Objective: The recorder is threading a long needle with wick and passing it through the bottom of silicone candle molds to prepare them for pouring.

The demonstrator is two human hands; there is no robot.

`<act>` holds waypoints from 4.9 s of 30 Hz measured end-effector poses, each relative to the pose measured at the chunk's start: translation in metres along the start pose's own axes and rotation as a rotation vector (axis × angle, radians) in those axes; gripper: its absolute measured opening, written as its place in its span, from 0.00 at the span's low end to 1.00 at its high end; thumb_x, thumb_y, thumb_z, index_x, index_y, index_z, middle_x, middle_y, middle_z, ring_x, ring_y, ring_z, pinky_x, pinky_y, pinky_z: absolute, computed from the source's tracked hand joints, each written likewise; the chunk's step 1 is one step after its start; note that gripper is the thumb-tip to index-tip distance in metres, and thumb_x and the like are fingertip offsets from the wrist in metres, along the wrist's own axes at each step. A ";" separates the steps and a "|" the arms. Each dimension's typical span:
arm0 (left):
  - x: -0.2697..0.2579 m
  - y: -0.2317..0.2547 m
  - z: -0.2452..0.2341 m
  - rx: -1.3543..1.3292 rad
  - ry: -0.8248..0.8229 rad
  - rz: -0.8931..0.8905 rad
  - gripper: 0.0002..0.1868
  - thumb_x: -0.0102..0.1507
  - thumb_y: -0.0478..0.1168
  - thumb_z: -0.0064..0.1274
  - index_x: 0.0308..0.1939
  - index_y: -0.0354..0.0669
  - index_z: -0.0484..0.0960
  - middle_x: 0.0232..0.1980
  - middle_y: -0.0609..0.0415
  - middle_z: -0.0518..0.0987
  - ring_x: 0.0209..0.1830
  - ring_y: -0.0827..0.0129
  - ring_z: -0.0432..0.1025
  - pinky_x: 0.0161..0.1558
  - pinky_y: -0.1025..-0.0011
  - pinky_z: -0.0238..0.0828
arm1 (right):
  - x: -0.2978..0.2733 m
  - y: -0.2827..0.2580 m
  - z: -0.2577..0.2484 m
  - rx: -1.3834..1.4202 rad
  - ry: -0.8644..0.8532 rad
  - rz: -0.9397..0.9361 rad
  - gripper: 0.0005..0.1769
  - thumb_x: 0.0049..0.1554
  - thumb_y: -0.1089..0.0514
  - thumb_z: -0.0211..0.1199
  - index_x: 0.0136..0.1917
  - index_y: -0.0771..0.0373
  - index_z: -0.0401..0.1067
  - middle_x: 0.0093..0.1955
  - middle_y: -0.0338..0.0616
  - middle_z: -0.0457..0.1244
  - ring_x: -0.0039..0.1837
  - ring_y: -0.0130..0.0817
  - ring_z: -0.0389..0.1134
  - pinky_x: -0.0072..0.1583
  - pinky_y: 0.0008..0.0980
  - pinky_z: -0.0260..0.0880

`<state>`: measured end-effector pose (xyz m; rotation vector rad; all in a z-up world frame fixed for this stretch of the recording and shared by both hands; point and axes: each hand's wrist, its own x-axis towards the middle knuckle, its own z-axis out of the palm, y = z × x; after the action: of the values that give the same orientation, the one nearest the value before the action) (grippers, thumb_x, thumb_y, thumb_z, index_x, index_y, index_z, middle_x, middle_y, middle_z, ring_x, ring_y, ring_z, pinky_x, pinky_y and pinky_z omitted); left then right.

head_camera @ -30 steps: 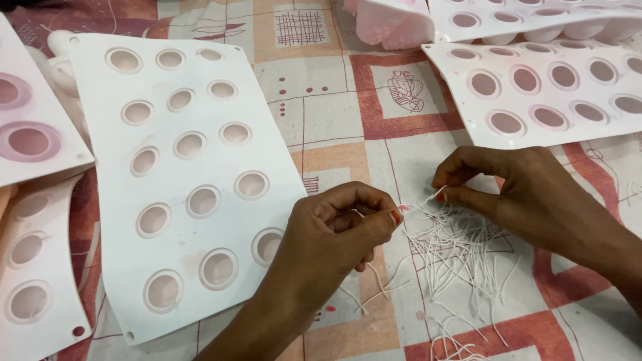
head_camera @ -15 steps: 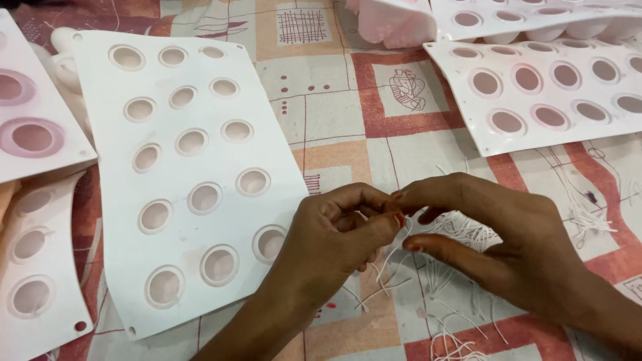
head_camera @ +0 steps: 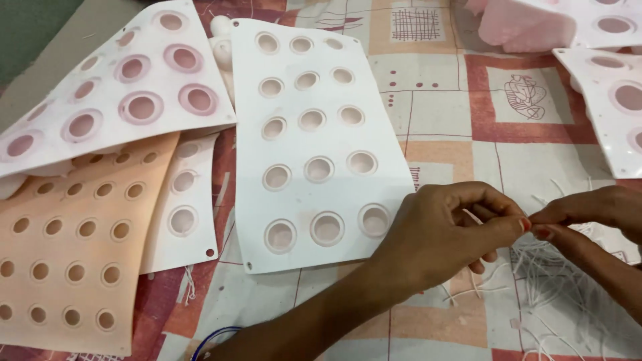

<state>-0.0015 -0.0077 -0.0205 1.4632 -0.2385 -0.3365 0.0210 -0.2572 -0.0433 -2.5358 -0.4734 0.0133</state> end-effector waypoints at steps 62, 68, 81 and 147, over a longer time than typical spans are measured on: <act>-0.021 0.039 -0.071 0.773 0.381 0.271 0.13 0.67 0.43 0.53 0.43 0.40 0.88 0.26 0.48 0.83 0.18 0.67 0.75 0.26 0.67 0.69 | -0.059 -0.026 0.004 0.199 0.161 -0.088 0.18 0.58 0.70 0.64 0.61 0.60 0.79 0.55 0.46 0.72 0.50 0.27 0.77 0.44 0.22 0.77; -0.025 0.039 -0.075 0.772 0.375 0.287 0.12 0.66 0.43 0.54 0.44 0.39 0.88 0.29 0.47 0.84 0.21 0.64 0.74 0.28 0.65 0.68 | -0.047 -0.047 0.000 0.489 0.278 -0.471 0.07 0.55 0.74 0.53 0.46 0.67 0.60 0.61 0.50 0.66 0.67 0.40 0.71 0.63 0.26 0.79; -0.026 0.037 -0.075 0.743 0.381 0.303 0.11 0.66 0.41 0.55 0.46 0.41 0.88 0.32 0.51 0.83 0.23 0.68 0.72 0.29 0.67 0.68 | -0.032 -0.053 -0.013 0.145 0.300 -0.799 0.22 0.50 0.72 0.68 0.30 0.63 0.55 0.55 0.54 0.67 0.64 0.51 0.73 0.57 0.35 0.77; -0.050 0.053 -0.054 0.752 0.308 0.479 0.09 0.62 0.34 0.63 0.41 0.43 0.77 0.36 0.62 0.84 0.32 0.79 0.79 0.27 0.77 0.71 | 0.015 -0.101 0.005 -0.271 0.345 -0.794 0.17 0.56 0.65 0.69 0.59 0.58 0.77 0.51 0.36 0.71 0.58 0.27 0.70 0.73 0.55 0.52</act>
<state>-0.0245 0.0649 0.0292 2.0975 -0.4860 0.4160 0.0013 -0.1699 0.0067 -2.3429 -1.3597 -0.8076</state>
